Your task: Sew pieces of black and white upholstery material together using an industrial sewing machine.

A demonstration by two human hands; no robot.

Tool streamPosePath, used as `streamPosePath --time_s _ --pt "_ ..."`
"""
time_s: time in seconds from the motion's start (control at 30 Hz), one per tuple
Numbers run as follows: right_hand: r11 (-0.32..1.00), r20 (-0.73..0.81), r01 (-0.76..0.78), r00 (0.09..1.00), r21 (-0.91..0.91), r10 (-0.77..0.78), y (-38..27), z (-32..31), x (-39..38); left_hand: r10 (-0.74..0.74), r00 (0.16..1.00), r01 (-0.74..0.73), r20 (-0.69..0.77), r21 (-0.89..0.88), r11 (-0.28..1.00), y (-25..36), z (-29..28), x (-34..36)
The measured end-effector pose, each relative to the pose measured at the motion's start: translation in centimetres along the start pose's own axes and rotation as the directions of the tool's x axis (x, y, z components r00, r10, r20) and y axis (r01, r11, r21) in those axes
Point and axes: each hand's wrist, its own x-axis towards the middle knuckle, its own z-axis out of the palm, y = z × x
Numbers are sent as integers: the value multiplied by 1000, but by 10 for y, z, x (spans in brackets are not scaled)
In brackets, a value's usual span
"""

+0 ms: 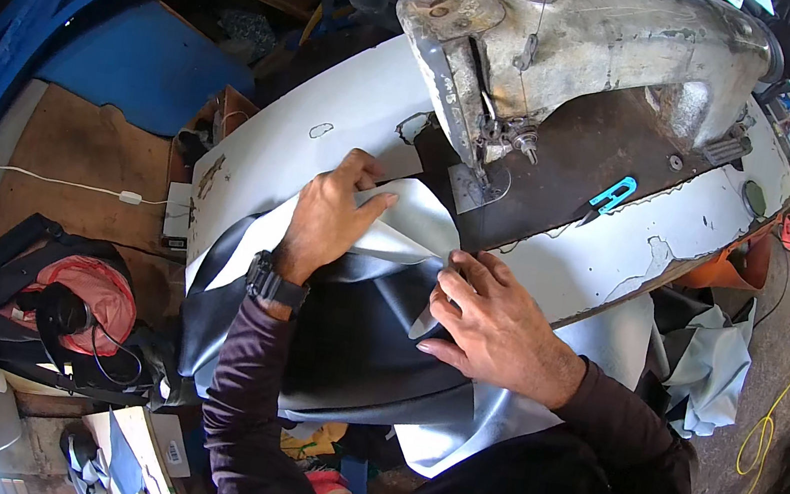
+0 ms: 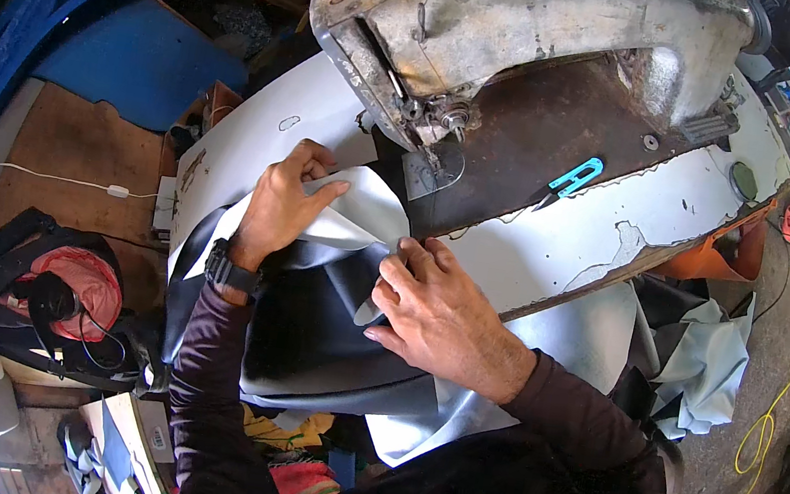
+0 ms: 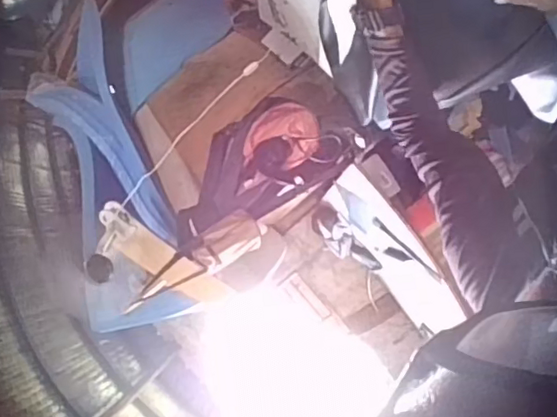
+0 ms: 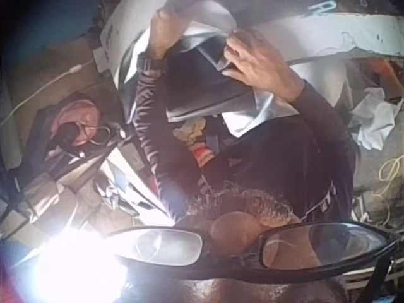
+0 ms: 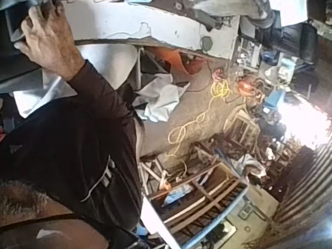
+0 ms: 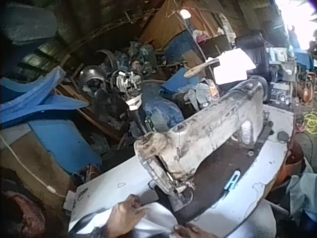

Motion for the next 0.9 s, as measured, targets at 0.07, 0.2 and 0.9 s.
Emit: streamPosePath --time_s 0.07,0.2,0.9 --pt "1000 -4 0 1000 24 0 2 0 2 24 996 -26 86 18 999 -3 4 6" --pt "999 -8 5 1000 45 -4 4 0 3 211 975 -217 75 91 972 1 8 21" --pt "997 -99 3 995 -74 -11 -5 4 5 619 773 -629 139 299 718 14 26 29"
